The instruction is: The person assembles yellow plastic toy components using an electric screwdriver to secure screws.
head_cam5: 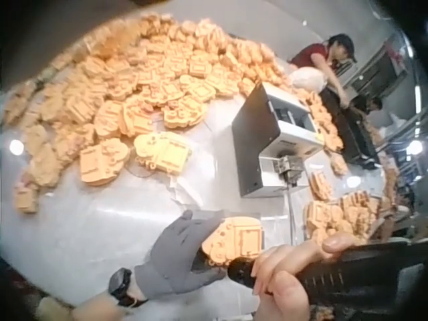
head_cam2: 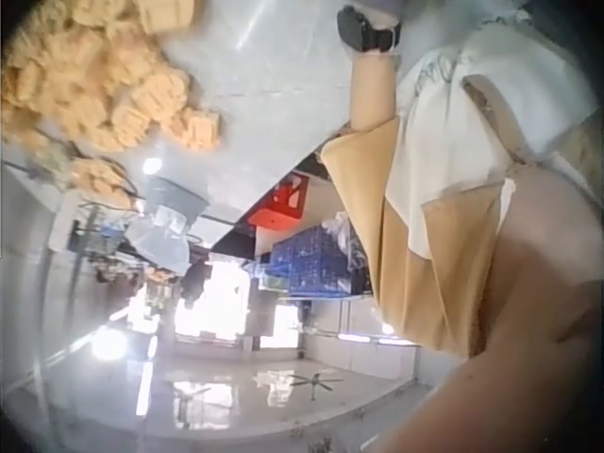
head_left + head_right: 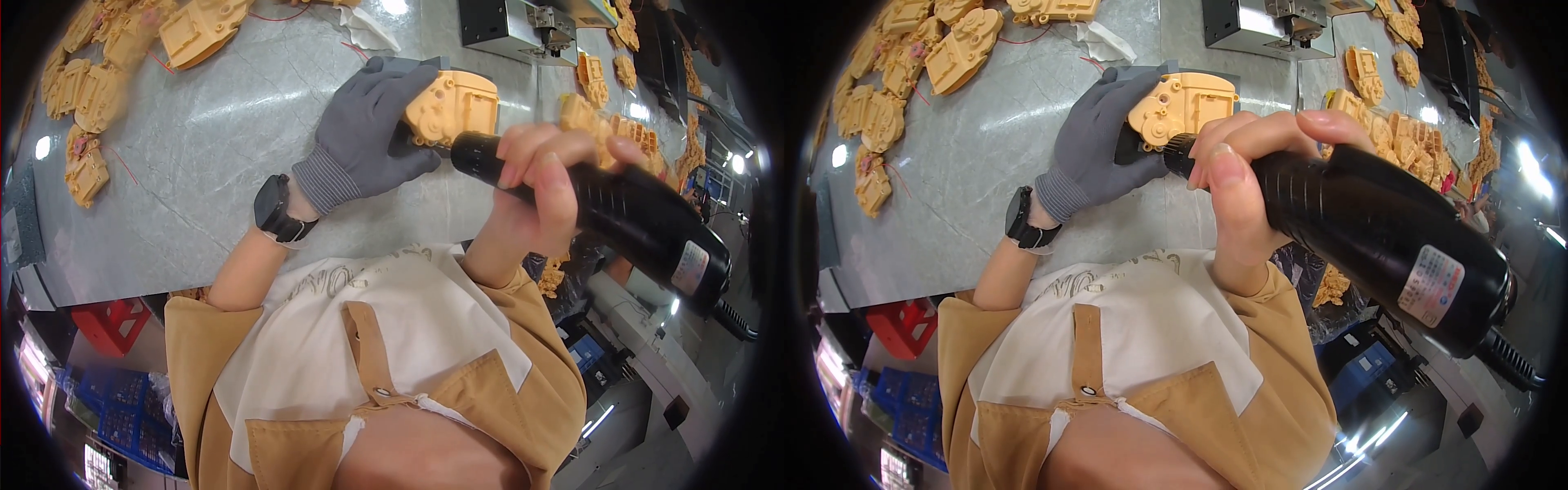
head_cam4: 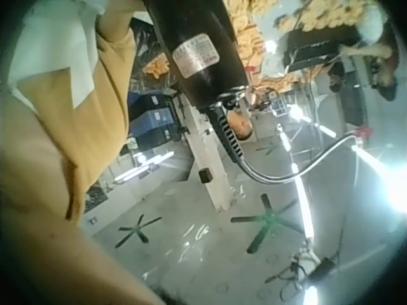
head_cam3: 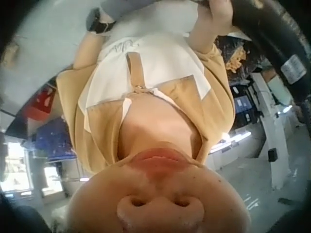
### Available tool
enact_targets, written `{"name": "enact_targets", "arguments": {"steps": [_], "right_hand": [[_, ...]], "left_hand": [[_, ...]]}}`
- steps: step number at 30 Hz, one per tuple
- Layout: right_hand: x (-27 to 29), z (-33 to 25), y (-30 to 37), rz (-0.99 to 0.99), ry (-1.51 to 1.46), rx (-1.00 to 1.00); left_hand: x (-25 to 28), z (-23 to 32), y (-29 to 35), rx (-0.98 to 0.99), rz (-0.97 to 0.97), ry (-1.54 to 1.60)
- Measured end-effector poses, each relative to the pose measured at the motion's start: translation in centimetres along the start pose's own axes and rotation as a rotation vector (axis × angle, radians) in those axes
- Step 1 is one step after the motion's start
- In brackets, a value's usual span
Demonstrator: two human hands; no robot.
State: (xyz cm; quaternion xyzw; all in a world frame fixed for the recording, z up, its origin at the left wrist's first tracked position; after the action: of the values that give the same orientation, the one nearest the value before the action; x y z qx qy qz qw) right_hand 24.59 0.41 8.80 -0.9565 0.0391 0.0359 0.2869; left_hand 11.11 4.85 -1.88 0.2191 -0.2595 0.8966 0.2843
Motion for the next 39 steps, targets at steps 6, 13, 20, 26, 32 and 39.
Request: {"name": "enact_targets", "arguments": {"steps": [6,13,20,26,32,39], "right_hand": [[0.2,0.0,-0.1,-0.009,0.004,0.004],[0.0,0.0,-0.1,-0.019,0.019,-0.021],[-0.1,0.1,-0.1,-0.052,0.045,-0.046],[-0.2,0.6,-0.1,-0.138,0.026,-0.05],[-0.2,0.5,-0.7,-0.183,0.129,-0.138],[0.1,1.1,-0.5,-0.26,0.273,-0.017]], "left_hand": [[-0.1,0.0,0.0,0.007,-0.011,-0.012],[-0.2,0.0,0.1,0.013,-0.01,-0.029],[-0.1,0.1,0.2,0.027,-0.019,0.013],[-0.1,0.0,0.1,0.072,-0.054,0.07],[-0.2,-0.1,-0.2,0.056,-0.053,0.068],[-0.1,-0.3,-0.7,-0.025,0.009,0.049]]}}
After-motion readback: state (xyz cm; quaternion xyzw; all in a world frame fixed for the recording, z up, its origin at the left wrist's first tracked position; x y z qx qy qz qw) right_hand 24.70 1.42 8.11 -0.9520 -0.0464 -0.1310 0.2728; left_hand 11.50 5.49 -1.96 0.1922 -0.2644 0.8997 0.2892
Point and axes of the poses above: each hand's wrist, its own y-axis away from the middle knuckle, its own x-axis out of the back of the hand, z = x × y, the point moved 1 cm from there along -y, towards the middle knuckle, and after that the axes turned 10 degrees about -z, right-handed, at the moved point
